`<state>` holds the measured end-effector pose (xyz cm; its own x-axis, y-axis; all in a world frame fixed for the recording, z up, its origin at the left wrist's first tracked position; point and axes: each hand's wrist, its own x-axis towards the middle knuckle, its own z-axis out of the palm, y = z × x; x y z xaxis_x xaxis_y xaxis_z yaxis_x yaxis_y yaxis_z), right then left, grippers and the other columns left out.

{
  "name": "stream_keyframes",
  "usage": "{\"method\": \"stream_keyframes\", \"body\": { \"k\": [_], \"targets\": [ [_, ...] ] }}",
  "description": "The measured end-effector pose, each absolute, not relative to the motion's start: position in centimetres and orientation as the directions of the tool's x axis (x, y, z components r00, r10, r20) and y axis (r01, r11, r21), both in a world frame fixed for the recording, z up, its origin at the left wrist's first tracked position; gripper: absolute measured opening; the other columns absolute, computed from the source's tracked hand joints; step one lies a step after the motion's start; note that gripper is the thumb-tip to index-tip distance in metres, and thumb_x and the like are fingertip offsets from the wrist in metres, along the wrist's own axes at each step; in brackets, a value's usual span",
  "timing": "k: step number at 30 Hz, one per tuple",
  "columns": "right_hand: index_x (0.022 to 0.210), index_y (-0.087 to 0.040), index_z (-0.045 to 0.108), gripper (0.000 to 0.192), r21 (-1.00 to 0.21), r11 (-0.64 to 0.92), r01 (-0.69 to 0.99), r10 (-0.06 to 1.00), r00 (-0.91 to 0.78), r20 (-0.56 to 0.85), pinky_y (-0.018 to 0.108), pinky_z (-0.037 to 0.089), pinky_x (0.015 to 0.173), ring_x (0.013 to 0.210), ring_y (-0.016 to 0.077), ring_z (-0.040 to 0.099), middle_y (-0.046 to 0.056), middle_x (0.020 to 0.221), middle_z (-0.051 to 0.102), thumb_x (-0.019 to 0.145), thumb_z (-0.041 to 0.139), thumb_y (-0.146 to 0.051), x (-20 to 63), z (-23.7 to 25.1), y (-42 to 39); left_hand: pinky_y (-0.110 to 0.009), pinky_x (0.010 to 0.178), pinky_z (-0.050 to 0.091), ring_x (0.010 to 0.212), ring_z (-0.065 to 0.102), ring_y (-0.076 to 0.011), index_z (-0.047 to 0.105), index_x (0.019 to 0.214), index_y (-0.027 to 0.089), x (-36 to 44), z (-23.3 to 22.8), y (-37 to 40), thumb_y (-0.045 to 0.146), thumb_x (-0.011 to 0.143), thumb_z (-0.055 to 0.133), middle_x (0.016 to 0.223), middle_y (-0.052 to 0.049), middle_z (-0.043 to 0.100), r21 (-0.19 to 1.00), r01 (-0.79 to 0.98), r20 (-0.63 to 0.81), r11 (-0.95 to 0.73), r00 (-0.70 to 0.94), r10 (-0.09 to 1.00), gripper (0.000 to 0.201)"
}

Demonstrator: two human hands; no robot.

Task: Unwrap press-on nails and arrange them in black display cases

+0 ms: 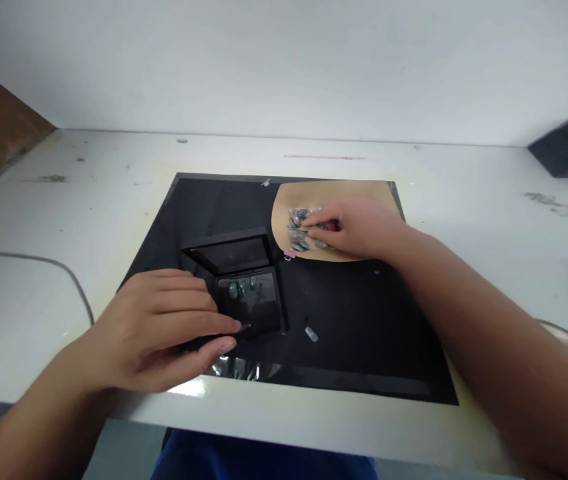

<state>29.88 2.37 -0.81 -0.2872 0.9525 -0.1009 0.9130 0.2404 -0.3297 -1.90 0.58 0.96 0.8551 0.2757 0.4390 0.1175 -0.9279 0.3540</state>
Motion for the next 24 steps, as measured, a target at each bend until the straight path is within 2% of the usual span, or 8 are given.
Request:
{"method": "stream_keyframes", "body": {
  "k": [4,11,12,14,18,20,24],
  "targets": [
    [0.106,-0.028,0.082,0.027,-0.317,0.287,0.904,0.947,-0.318,-0.049,0.035,0.040,0.067,0.080,0.0219,0.063,0.007,0.097,0.076,0.094,0.060,-0.037,29.9,-1.4,2.5,-0.032,0.052,0.039,0.056,0.057,-0.0152,0.072,0.092,0.019,-1.8,1.0,0.6,0.025,0.089,0.069,0.067,0.002,0.070,0.365,0.119,0.430,-0.923,0.858,0.281,0.007],
    [0.099,-0.027,0.081,0.027,-0.312,0.315,0.897,0.946,-0.325,0.020,0.035,0.041,0.066,0.080,0.0226,0.064,0.006,0.095,0.076,0.093,0.056,-0.035,29.8,-1.6,2.5,-0.033,0.054,0.042,0.057,0.059,-0.0152,0.072,0.091,0.019,-1.8,1.0,0.6,0.025,0.090,0.069,0.070,0.002,0.072,0.351,0.132,0.431,-0.927,0.856,0.285,0.007],
    [0.097,-0.026,0.080,0.026,-0.346,0.296,0.890,0.952,-0.303,0.037,0.035,0.041,0.066,0.077,0.0221,0.063,0.006,0.091,0.076,0.093,0.057,-0.035,29.8,-1.5,2.4,-0.032,0.054,0.043,0.057,0.059,-0.0151,0.072,0.091,0.019,-1.9,1.0,0.6,0.024,0.090,0.069,0.070,0.002,0.072,0.347,0.134,0.433,-0.928,0.855,0.286,0.007],
    [0.093,-0.025,0.079,0.023,-0.496,0.235,0.836,0.971,-0.225,0.081,0.036,0.042,0.062,0.069,0.0206,0.060,0.006,0.084,0.075,0.090,0.062,-0.040,29.8,-0.9,2.2,-0.032,0.055,0.043,0.057,0.059,-0.0149,0.072,0.091,0.019,-1.9,1.0,0.6,0.025,0.090,0.068,0.070,0.002,0.072,0.339,0.139,0.436,-0.930,0.853,0.286,0.007],
    [0.091,-0.024,0.072,0.022,-0.863,0.106,0.494,0.991,-0.126,0.050,0.035,0.046,0.063,0.071,0.0190,0.061,0.004,0.087,0.071,0.083,0.078,-0.044,29.6,0.8,1.5,-0.032,0.054,0.042,0.056,0.059,-0.0149,0.072,0.089,0.019,-1.9,1.1,0.6,0.024,0.091,0.066,0.067,0.002,0.071,0.323,0.134,0.447,-0.937,0.851,0.276,0.008],
    [0.091,-0.025,0.068,0.020,-0.944,0.067,0.323,0.990,-0.136,0.024,0.033,0.046,0.063,0.071,0.0169,0.058,0.003,0.084,0.067,0.083,0.079,-0.040,29.5,1.5,1.1,-0.032,0.054,0.042,0.056,0.059,-0.0149,0.072,0.089,0.018,-1.9,1.1,0.7,0.024,0.091,0.066,0.068,0.002,0.071,0.323,0.128,0.448,-0.938,0.852,0.271,0.009],
    [0.092,-0.027,0.057,0.023,-0.999,0.031,0.044,0.976,-0.219,0.020,0.030,0.041,0.056,0.061,0.0127,0.049,-0.003,0.074,0.056,0.089,0.073,-0.043,28.9,2.7,0.3,-0.032,0.058,0.045,0.058,0.061,-0.0143,0.072,0.092,0.018,-2.0,1.1,0.8,0.023,0.094,0.065,0.071,0.002,0.072,0.306,0.134,0.443,-0.943,0.856,0.266,0.008]
  ]
}}
